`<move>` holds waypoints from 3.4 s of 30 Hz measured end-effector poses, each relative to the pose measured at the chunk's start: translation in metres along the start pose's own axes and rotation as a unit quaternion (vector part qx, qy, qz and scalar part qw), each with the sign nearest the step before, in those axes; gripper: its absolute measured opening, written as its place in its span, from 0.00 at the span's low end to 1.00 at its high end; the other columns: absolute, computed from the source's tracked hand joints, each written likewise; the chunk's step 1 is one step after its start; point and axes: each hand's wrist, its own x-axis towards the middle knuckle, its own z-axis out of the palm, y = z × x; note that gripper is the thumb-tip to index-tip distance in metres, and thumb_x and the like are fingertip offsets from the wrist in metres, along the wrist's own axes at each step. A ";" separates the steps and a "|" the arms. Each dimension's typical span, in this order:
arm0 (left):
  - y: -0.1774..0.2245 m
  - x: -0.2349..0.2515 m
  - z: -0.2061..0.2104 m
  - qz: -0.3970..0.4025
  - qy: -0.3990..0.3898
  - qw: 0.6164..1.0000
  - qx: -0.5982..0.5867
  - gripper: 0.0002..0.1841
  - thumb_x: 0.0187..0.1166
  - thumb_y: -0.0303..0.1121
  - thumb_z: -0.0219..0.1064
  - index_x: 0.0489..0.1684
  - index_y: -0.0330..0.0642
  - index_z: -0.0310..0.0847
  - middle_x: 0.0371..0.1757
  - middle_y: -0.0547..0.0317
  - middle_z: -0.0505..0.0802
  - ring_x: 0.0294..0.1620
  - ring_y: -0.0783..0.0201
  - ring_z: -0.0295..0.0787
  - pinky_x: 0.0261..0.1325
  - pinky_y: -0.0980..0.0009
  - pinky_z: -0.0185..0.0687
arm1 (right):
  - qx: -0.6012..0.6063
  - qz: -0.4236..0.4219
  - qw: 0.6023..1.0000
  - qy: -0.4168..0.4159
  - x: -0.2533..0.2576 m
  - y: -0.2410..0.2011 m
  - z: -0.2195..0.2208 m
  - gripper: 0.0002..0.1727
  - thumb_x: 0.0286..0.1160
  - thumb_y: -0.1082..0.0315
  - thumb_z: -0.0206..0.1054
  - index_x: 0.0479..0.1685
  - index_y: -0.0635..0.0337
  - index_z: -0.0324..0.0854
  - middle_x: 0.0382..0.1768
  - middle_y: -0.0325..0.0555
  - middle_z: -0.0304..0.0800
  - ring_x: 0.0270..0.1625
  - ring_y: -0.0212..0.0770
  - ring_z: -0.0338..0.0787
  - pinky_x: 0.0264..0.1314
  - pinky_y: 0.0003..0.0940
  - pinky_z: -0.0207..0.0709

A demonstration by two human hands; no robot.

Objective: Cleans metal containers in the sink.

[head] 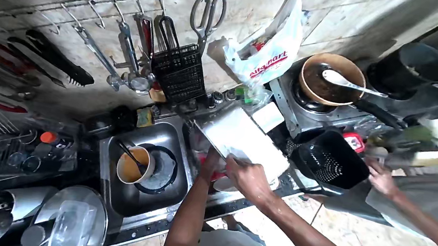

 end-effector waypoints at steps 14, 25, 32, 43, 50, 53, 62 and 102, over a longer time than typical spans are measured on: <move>-0.010 -0.008 -0.148 0.000 0.153 0.950 -0.273 0.24 0.95 0.46 0.37 0.69 0.45 0.76 0.49 0.57 0.93 0.47 0.67 0.90 0.48 0.64 0.89 | -0.013 -0.279 0.958 -0.070 -0.097 0.060 0.108 0.09 0.77 0.76 0.65 0.48 0.52 0.87 0.43 0.46 0.90 0.45 0.48 0.92 0.45 0.42 0.90; -0.010 0.022 -0.185 -0.122 0.263 0.947 -0.139 0.33 0.92 0.60 0.42 0.80 0.44 0.69 0.67 0.44 0.87 0.63 0.52 0.86 0.62 0.47 0.84 | 0.002 -0.283 0.953 -0.106 -0.072 0.057 0.152 0.11 0.81 0.78 0.61 0.52 0.57 0.85 0.44 0.52 0.89 0.46 0.52 0.92 0.49 0.45 0.89; -0.010 0.067 -0.203 -0.075 0.297 0.952 0.022 0.37 0.89 0.62 0.48 0.74 0.34 0.76 0.68 0.38 0.87 0.68 0.47 0.85 0.70 0.45 0.81 | 0.045 -0.082 0.958 -0.272 -0.056 0.035 0.162 0.16 0.79 0.79 0.61 0.63 0.66 0.84 0.68 0.64 0.85 0.78 0.64 0.79 0.71 0.58 0.81; -0.010 0.120 -0.197 0.031 0.309 0.949 0.056 0.33 0.91 0.59 0.49 0.37 0.33 0.83 0.30 0.48 0.85 0.33 0.57 0.83 0.43 0.55 0.83 | 0.160 0.070 0.985 -0.004 0.034 0.064 0.149 0.26 0.89 0.45 0.54 0.60 0.56 0.87 0.68 0.55 0.86 0.75 0.56 0.82 0.80 0.53 0.73; -0.016 0.141 -0.183 0.031 0.325 0.942 0.083 0.36 0.88 0.63 0.51 0.35 0.33 0.84 0.30 0.47 0.87 0.33 0.55 0.84 0.42 0.54 0.83 | 0.128 0.199 0.971 -0.015 0.105 0.103 0.221 0.45 0.87 0.30 0.33 0.97 0.48 0.52 0.98 0.43 0.42 0.99 0.48 0.38 0.96 0.68 0.26; -0.011 0.141 -0.181 0.020 0.339 0.934 0.114 0.35 0.89 0.61 0.51 0.33 0.33 0.84 0.28 0.46 0.86 0.30 0.55 0.83 0.40 0.54 0.83 | 0.118 0.181 0.976 0.001 0.127 0.067 0.224 0.46 0.88 0.32 0.34 0.96 0.56 0.50 0.98 0.49 0.42 0.99 0.53 0.37 0.97 0.68 0.29; -0.011 0.139 -0.181 0.047 0.329 0.935 0.128 0.34 0.91 0.59 0.48 0.32 0.34 0.83 0.26 0.50 0.85 0.28 0.58 0.83 0.38 0.56 0.84 | 0.159 0.122 0.980 0.006 0.090 0.108 0.215 0.34 0.92 0.38 0.39 0.95 0.35 0.57 0.97 0.40 0.46 0.98 0.46 0.44 0.98 0.59 0.37; 0.022 0.048 -0.202 -0.015 0.283 0.954 0.093 0.28 0.97 0.46 0.38 0.81 0.33 0.67 0.76 0.40 0.80 0.73 0.56 0.77 0.76 0.58 0.73 | 0.540 0.422 0.708 -0.171 0.057 0.146 0.222 0.37 0.83 0.33 0.57 0.77 0.52 0.79 0.68 0.55 0.87 0.68 0.51 0.88 0.71 0.55 0.80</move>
